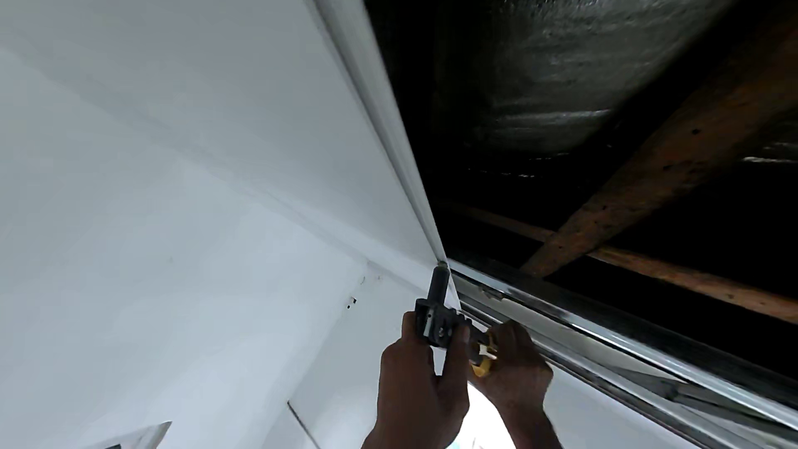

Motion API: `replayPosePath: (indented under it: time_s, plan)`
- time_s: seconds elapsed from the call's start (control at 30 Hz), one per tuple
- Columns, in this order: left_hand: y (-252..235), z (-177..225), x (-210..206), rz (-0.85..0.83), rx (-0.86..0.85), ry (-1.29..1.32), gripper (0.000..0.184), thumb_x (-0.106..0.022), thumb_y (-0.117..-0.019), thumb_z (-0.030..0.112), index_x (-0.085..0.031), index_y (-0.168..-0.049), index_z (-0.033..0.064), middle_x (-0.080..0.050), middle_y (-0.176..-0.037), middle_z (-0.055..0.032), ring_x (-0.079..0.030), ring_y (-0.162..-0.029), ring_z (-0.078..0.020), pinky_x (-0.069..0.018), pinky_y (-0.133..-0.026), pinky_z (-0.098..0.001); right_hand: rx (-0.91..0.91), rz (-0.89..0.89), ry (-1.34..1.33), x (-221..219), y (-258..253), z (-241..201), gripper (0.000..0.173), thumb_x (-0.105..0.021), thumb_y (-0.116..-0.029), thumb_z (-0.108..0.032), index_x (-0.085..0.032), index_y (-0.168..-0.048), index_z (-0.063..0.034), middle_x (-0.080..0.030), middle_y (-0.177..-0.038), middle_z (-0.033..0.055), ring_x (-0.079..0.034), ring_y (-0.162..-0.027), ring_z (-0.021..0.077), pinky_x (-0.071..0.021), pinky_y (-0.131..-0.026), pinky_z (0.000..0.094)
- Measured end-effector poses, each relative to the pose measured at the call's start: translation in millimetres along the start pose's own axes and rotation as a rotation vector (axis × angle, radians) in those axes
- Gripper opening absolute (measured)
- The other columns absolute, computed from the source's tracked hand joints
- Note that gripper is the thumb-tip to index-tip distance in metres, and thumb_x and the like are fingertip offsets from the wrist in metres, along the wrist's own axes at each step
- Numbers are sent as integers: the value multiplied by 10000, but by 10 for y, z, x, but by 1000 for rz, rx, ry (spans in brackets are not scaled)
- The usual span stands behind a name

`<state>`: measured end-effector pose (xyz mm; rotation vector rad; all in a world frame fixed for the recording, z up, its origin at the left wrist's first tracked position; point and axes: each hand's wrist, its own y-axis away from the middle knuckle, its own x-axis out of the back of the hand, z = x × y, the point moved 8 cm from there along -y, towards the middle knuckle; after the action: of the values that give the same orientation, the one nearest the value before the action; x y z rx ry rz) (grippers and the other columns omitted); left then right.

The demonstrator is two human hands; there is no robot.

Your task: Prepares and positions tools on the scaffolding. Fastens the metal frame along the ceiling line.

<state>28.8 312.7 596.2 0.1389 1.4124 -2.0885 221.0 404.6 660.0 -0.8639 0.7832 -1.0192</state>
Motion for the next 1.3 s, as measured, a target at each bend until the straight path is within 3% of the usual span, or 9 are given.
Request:
replayPosePath:
  time_s: [0.1,0.27,0.4,0.6,0.67,0.73,0.87,1.03,1.3]
  plan:
    - [-23,-68,-33,-48,49,73,382,-651,-993,402,-614,-1164,63,-630,-705,75,-590,-571,-34,-518,-515,-233,-192,-367,-114,221,356,-365,923,-477,-980,-566,-297,-1536,148,-308,-1582,372,-322,-1479,509,-299,-1192,645]
    - [-36,-80,-16,-87,30,108,377,-646,-1001,396,-608,-1149,52,-610,-692,74,-565,-551,-29,-501,-509,-217,-165,-300,-198,317,412,-313,1073,-533,-916,-608,-187,-1547,188,-216,-1602,405,-232,-1513,523,-212,-1237,633]
    - [-10,-87,-65,-87,59,128,368,-646,-998,409,-614,-1137,69,-580,-659,73,-527,-517,-39,-470,-478,-228,-48,-64,-110,71,128,155,784,-561,-857,-673,-614,-1211,24,-636,-1197,247,-640,-1111,383,-564,-886,498]
    - [-8,-25,10,-37,9,60,328,-639,-996,379,-627,-1107,70,-585,-666,86,-513,-522,-14,-454,-487,-202,56,47,-61,7,4,112,580,-566,-800,-602,-653,-825,-29,-670,-815,154,-663,-669,288,-502,-504,444]
    - [-24,-14,23,-49,14,40,349,-638,-997,393,-639,-1131,71,-629,-708,72,-572,-573,-27,-499,-528,-219,-93,-145,-46,148,186,-143,657,-541,-924,-544,-652,-1162,58,-673,-1147,247,-692,-1012,392,-581,-782,538]
    - [-28,-24,26,-76,49,48,363,-638,-998,410,-624,-1145,78,-631,-716,69,-601,-596,-35,-525,-550,-233,-152,-407,-173,368,452,-498,939,-556,-941,-494,-270,-1528,180,-281,-1577,403,-313,-1472,540,-286,-1187,664]
    - [-51,-15,22,-109,79,84,346,-632,-1003,403,-618,-1133,82,-603,-690,65,-574,-570,-43,-504,-528,-229,-140,-339,-250,504,465,-493,1090,-614,-877,-511,-138,-1541,211,-166,-1599,435,-201,-1509,555,-189,-1233,654]
    - [-30,-54,-72,-87,69,108,356,-643,-999,400,-621,-1144,75,-608,-685,64,-568,-561,-45,-501,-523,-235,-44,-127,-83,114,150,182,998,-526,-775,-834,-602,-1282,23,-625,-1249,259,-615,-1167,405,-536,-947,530]
    - [4,-3,63,-50,38,141,229,-649,-1000,307,-610,-1094,102,-565,-637,67,-491,-487,-38,-437,-460,-211,170,94,-106,99,13,87,556,-587,-773,-597,-608,-772,-41,-623,-715,140,-624,-583,285,-457,-455,456]
